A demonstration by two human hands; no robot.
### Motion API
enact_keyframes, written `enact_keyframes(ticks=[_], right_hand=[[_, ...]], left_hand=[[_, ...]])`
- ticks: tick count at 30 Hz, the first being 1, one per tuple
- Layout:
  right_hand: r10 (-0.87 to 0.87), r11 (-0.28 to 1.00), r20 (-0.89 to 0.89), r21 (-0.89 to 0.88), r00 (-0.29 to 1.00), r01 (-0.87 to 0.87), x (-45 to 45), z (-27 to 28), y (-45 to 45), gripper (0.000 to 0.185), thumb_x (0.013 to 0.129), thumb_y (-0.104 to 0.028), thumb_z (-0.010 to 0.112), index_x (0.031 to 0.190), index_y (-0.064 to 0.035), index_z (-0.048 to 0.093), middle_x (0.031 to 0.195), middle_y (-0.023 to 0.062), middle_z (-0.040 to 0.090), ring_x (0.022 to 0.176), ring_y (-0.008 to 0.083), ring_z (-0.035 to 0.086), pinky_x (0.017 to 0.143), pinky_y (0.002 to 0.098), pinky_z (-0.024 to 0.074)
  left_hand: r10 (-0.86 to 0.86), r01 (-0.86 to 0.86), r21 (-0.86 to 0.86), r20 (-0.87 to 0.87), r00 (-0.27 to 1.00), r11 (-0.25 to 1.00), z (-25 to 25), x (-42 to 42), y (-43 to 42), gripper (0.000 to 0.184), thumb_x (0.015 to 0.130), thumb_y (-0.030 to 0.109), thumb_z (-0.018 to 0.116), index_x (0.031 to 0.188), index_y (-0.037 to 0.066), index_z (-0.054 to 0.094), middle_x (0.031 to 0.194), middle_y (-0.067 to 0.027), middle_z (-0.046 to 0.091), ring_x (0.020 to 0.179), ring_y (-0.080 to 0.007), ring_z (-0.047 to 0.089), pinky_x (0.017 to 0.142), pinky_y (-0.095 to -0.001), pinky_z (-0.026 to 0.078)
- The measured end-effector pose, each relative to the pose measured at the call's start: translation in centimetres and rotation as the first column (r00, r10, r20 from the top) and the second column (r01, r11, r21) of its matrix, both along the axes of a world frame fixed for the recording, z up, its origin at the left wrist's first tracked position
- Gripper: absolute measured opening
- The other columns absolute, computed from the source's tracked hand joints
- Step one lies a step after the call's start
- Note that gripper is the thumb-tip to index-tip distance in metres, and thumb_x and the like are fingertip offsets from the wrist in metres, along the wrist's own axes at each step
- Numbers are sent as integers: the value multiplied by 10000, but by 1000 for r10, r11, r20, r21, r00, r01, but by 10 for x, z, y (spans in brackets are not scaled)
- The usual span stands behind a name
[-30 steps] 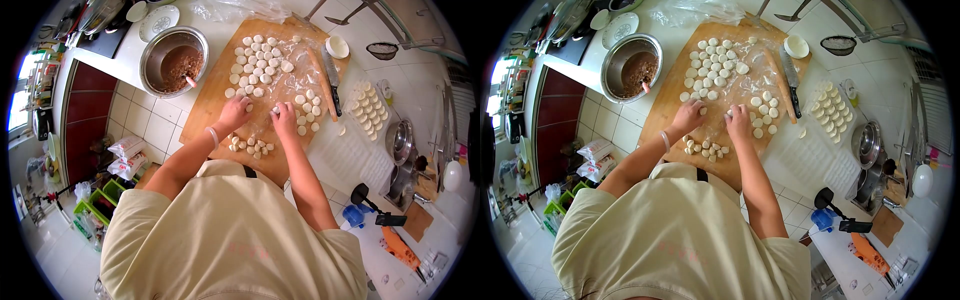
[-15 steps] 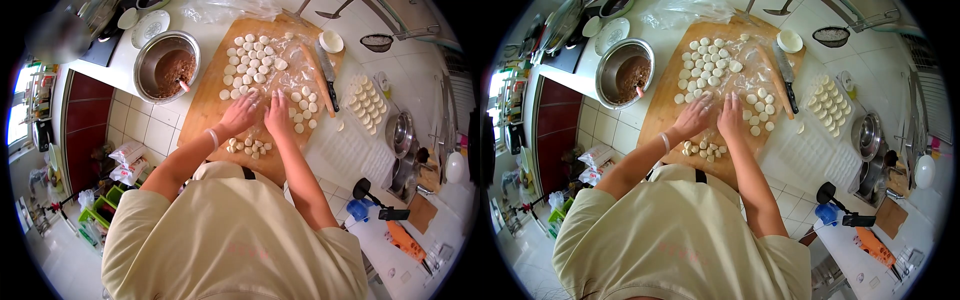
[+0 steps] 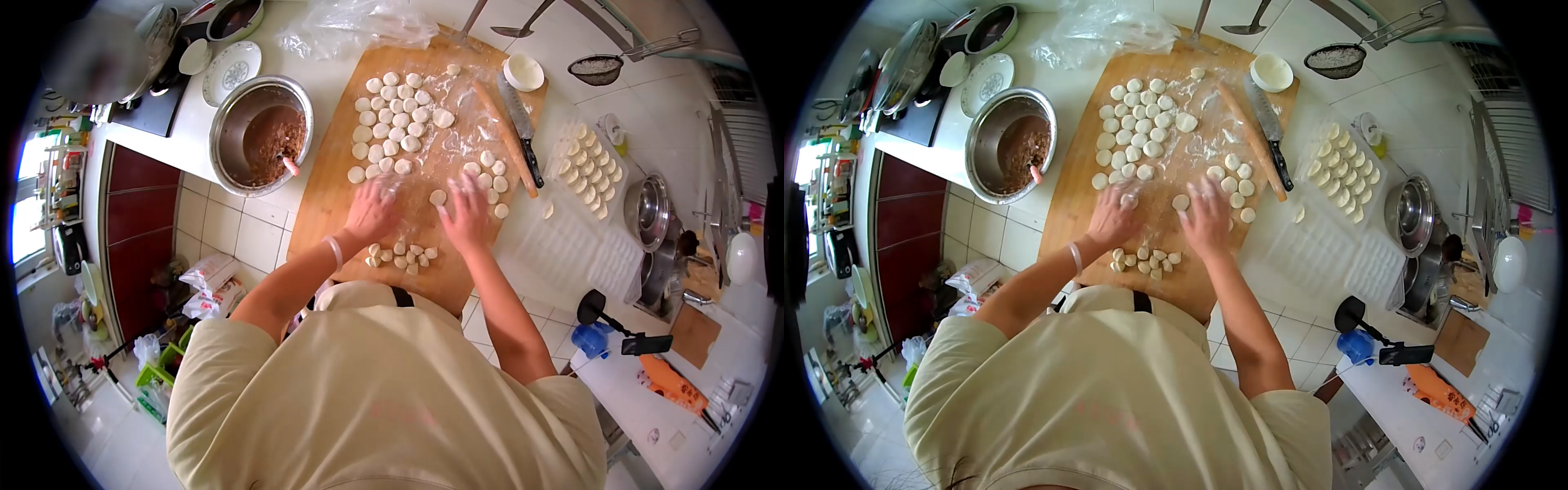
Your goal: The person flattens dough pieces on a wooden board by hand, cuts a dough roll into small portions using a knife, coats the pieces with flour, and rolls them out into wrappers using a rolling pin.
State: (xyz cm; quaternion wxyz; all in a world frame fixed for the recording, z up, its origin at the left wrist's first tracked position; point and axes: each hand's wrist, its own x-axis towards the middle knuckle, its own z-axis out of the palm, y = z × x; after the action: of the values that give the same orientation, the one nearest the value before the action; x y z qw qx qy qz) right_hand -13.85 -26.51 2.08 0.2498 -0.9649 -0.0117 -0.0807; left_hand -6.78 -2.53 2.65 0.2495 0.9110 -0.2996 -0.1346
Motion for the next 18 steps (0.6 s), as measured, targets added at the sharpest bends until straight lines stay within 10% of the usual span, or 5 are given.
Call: enact_keyframes(ticks=[4, 7, 16, 18], right_hand=[[-359, 932, -244, -151, 901, 330, -44, 0, -28, 1082, 640, -401, 888, 1517, -85, 337, 1583, 268, 233, 1478, 431, 209, 1174, 582, 229], [-301, 954, -127, -50, 945, 297, -26, -9, -24, 1178, 606, -442, 901, 1547, -100, 282, 1596, 297, 159, 1494, 445, 140, 1182, 588, 202], [-110, 989, 40, -92, 993, 113, 80, -38, -34, 838, 794, -247, 779, 1505, -110, 359, 1587, 257, 243, 1463, 452, 244, 1161, 593, 256], [-168, 986, 228, 33, 959, 165, 82, -25, -27, 599, 838, -192, 736, 1377, -68, 508, 1460, 241, 442, 1361, 435, 419, 1107, 547, 364]], left_hand=[[167, -160, -168, 27, 986, 973, -25, -14, 4, 624, 804, 210, 709, 1373, 58, 504, 1308, -202, 485, 1238, -403, 479, 997, -487, 462], [147, -157, -209, -64, 987, 965, -35, -14, -22, 502, 819, 141, 681, 1293, 44, 549, 1256, -204, 506, 1180, -400, 525, 950, -439, 500], [248, -223, -377, 18, 969, 899, -27, 64, -102, 390, 832, 30, 613, 1219, 46, 564, 1154, -227, 532, 984, -448, 590, 833, -500, 513], [260, -246, -432, -28, 965, 868, 0, 69, -76, 379, 832, 42, 622, 1209, 56, 585, 1137, -208, 543, 943, -410, 618, 803, -477, 530]])
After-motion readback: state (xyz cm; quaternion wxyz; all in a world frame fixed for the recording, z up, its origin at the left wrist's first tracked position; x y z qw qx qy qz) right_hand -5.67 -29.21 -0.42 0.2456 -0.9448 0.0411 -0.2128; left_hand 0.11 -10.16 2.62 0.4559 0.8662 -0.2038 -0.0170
